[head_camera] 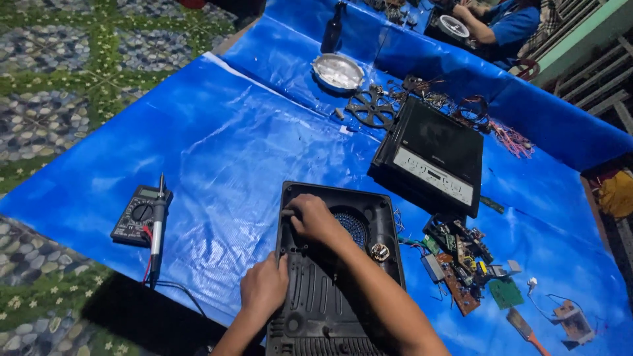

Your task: The person disassembles an electronic device by removing various internal components, including circuit boards and wires, from the casing. After emptying the casing, the person uses a cloth to wipe the interior surfaces clean.

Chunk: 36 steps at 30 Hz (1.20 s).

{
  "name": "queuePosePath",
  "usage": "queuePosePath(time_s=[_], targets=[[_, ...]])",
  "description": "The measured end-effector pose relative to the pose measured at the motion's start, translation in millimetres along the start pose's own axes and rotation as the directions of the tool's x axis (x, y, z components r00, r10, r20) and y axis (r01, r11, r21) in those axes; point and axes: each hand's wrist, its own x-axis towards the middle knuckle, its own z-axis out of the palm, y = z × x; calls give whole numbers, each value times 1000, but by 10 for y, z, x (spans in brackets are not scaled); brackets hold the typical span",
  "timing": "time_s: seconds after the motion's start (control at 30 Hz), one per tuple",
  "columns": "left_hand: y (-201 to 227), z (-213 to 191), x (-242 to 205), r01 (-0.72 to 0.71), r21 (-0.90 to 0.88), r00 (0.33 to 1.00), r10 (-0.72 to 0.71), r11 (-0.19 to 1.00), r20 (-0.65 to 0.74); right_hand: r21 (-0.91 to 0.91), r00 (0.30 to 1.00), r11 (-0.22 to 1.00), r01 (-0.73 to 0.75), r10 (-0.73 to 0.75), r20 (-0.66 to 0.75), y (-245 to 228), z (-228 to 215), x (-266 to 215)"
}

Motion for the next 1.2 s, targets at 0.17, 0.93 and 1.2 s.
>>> queuePosePath(time_s=[0.17,0.93,1.2], targets=[[-93,103,72,-15,23,999,16,1000,-32,113,996,992,48,-40,-74,-28,-291,-204],[-199,-355,-125,32,-84,999,-32,996,2,234,356,631,-740,662,-660,816,-1504,-2632],[-257,-340,-231,-52,-140,994,39,989,-99,-270,721,791,-549,285,-631,705,-1080,-2558]])
